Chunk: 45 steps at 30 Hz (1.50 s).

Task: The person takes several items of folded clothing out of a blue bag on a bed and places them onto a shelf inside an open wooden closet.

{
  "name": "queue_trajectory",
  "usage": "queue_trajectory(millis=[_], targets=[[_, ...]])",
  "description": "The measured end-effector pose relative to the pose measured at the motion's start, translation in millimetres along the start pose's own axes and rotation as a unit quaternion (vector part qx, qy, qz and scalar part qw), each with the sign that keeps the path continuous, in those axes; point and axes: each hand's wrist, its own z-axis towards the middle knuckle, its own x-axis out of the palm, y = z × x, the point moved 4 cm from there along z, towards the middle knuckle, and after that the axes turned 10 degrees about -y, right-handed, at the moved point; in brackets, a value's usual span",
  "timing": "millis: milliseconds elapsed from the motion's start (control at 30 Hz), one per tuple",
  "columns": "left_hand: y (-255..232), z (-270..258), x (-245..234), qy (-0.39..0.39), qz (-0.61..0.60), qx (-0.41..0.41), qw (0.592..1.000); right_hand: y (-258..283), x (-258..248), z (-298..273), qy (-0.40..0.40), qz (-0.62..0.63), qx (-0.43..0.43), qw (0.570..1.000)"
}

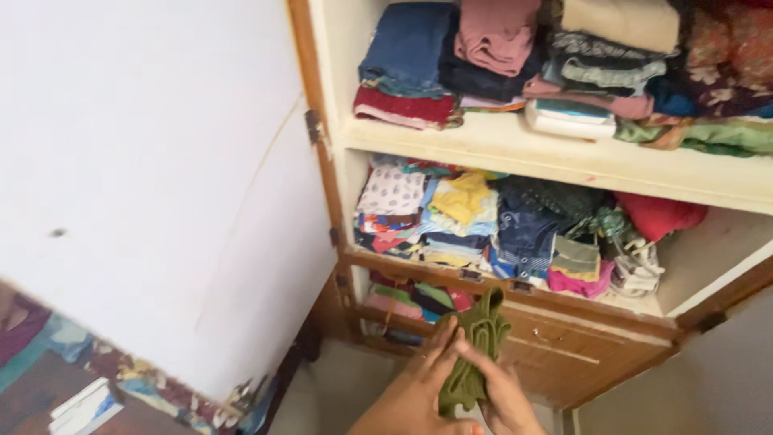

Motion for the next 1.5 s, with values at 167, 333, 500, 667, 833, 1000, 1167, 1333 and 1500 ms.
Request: queue_trajectory(millis=[167,333,500,667,833,1000,1167,1333,1500], targets=[[84,4,75,-0.152,-0.552,-0.24,0.784,72,-3,40,0.049,-0.174,-0.133,0.974],[44,-7,57,-0.404,0.278,0.152,0.858,169,55,26,0.222,-0.633,-0.413,0.616],[61,53,11,-0.458,0.107,0.057,0.88,255,109,-11,0.151,-0.733,-0.455,0.483],[101,122,-19,-0.287,-0.297,-0.079,0.907,315,143,-33,0.307,-0.554,-0.627,0.454],[127,210,-52,-0.228,-0.405,-0.107,0.879,367,173,-12,0.482,-0.387,-0.606,0.5],[136,275,-85,-0.173,-0.455,0.048,0.872,386,198,44,0.419,-0.367,-0.602,0.572],[170,289,-65,-0.166,-0.662,-0.107,0.723,404,214,52,0.14,-0.395,-0.747,0.516],[210,280,-39,-0.163,-0.557,-0.297,0.758,377,207,45,0.014,-0.445,-0.817,0.365],[195,324,-69,-0.096,-0.679,-0.345,0.641,299,175,54,0.064,-0.497,-0.859,0.102]])
